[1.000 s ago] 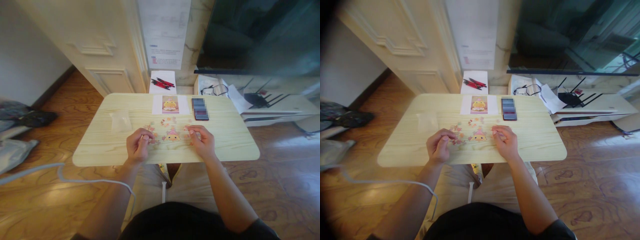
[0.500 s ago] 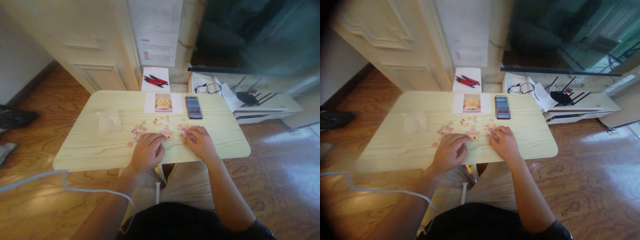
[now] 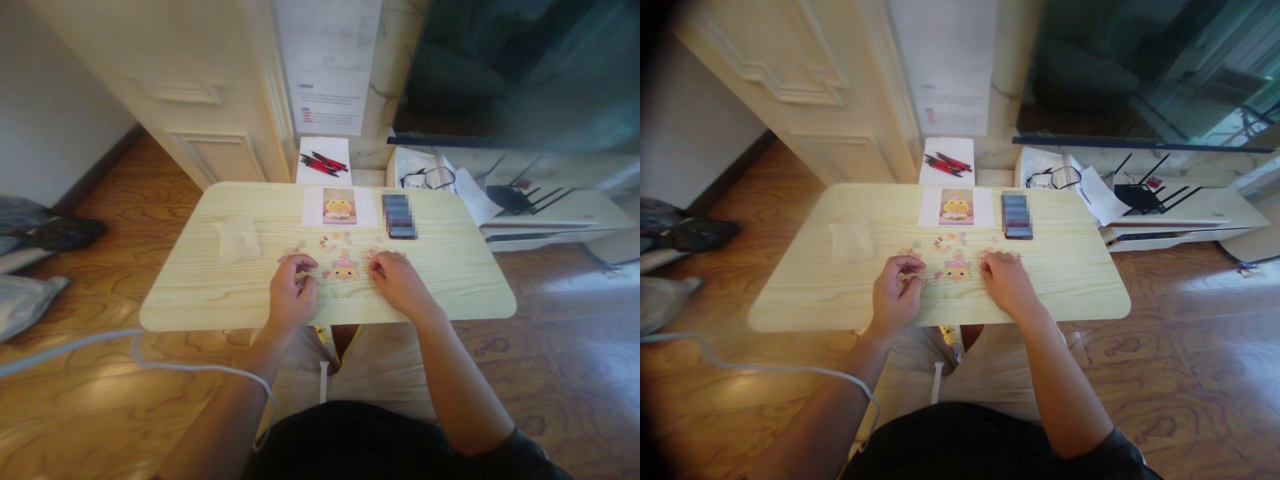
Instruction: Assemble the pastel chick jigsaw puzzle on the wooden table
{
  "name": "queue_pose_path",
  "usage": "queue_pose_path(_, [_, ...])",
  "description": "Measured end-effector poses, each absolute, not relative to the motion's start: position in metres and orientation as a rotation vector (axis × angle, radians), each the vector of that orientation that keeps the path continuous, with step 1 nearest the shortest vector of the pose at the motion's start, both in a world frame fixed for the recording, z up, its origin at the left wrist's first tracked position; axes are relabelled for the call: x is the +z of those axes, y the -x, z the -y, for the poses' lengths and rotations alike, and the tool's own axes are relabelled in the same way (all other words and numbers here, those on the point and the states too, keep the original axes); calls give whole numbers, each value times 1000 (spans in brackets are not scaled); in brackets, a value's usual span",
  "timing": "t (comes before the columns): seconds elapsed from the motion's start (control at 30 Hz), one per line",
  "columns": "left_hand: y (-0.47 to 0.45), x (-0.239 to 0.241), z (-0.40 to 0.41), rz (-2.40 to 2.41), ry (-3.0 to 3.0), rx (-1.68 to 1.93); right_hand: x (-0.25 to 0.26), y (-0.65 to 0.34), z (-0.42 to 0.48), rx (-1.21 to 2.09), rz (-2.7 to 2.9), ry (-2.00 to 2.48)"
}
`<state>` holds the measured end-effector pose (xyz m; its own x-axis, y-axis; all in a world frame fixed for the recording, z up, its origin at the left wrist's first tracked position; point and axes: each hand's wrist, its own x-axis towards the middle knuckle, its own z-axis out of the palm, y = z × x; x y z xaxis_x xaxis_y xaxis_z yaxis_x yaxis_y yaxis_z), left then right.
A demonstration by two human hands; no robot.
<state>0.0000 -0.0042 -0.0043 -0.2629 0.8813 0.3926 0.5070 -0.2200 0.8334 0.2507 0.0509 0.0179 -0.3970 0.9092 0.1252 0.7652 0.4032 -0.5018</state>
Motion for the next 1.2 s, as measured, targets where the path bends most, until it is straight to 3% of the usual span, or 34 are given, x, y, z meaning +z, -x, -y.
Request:
queue_pose_path(0.27, [0, -1, 4, -1661, -1620, 1437, 19, -255, -45, 693, 2043, 1216])
queue_pose_path(0.57, [-1, -3, 4, -1619, -1654, 1354, 14, -262, -46, 962, 1828, 1264])
queue_pose_path(1.2, [1, -2, 4, -1658, -1832, 1227, 12, -242, -45, 791, 1993, 1334])
